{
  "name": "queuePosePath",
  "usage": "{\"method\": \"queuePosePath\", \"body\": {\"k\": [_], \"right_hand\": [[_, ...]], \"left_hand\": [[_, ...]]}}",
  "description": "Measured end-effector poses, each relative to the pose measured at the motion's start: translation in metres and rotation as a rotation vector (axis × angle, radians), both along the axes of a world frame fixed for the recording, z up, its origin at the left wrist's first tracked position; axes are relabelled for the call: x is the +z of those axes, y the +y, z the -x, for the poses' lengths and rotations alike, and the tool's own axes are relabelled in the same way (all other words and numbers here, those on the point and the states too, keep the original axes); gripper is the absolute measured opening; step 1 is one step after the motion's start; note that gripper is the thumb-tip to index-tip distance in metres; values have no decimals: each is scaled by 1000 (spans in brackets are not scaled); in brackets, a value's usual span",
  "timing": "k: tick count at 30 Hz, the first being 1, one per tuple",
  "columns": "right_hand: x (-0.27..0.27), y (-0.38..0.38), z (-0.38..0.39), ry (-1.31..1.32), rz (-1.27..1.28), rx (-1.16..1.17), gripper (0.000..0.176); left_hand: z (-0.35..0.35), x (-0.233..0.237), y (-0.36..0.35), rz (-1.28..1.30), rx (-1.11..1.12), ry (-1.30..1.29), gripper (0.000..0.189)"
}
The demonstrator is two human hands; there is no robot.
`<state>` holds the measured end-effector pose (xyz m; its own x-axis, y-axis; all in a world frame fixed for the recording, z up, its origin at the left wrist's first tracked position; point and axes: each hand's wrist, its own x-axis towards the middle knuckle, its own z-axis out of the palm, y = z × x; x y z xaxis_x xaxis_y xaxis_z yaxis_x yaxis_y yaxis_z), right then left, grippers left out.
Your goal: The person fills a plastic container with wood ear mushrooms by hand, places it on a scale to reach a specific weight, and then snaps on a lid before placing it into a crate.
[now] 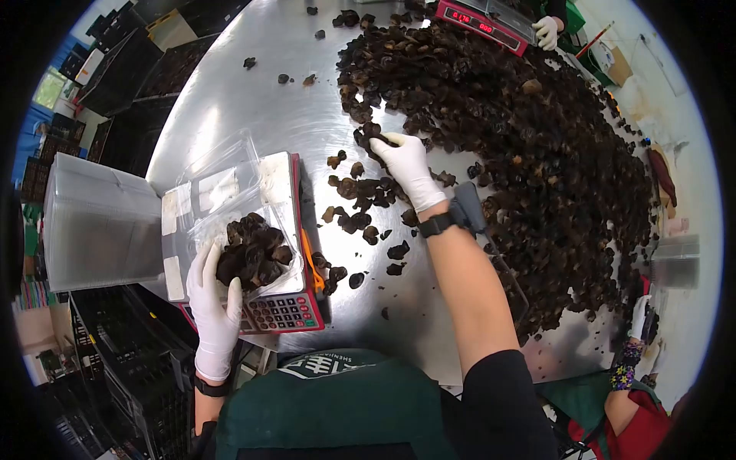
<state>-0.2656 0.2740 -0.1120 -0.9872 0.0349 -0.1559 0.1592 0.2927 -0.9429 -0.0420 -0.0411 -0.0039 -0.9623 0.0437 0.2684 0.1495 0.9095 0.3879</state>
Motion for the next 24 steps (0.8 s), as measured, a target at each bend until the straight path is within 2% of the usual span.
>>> {"method": "queuePosePath", "body": {"k": [1, 3, 7, 9, 10, 11, 15, 16, 17, 19, 20, 21, 23, 24], "right_hand": [[-9, 4, 0, -20, 305, 13, 27], [34, -2, -20, -282, 641, -55, 25], [57, -17, -39, -332, 923, 168, 25], [77, -37, -48, -250, 745, 346, 28], [102, -56, -61, -156, 600, 365, 29], [131, -70, -74, -242, 500, 385, 28], [124, -140, -102, 559, 97, 671, 40], [111, -156, -110, 681, -63, 689, 45], [100, -168, -118, 795, -230, 707, 50], [101, -181, -134, 733, -617, 740, 59], [105, -183, -137, 724, -654, 731, 62], [110, -184, -138, 717, -685, 727, 64], [116, -178, -140, 747, -578, 620, 57], [116, -171, -137, 778, -500, 570, 55]], "left_hand": [[-1, 1, -1, -13, 1, -2, 61], [-1, 1, -1, -50, -6, 11, 59], [-4, 6, -3, -162, 1, 56, 55], [-7, 8, -6, -219, 36, 71, 55], [-7, 9, -8, -196, 41, 107, 56], [-8, 10, -10, -175, 38, 142, 56], [-9, 13, -10, -182, 23, 199, 65], [-9, 11, -8, -234, 14, 196, 68], [-7, 9, -6, -260, 0, 180, 69], [-6, 1, -4, -387, 9, 89, 72], [-3, 0, -4, -295, -17, 119, 74], [-2, -2, -4, -336, 0, 97, 75], [0, -4, 0, -462, 5, 81, 74], [-1, -3, -3, -397, -4, 57, 71]]}}
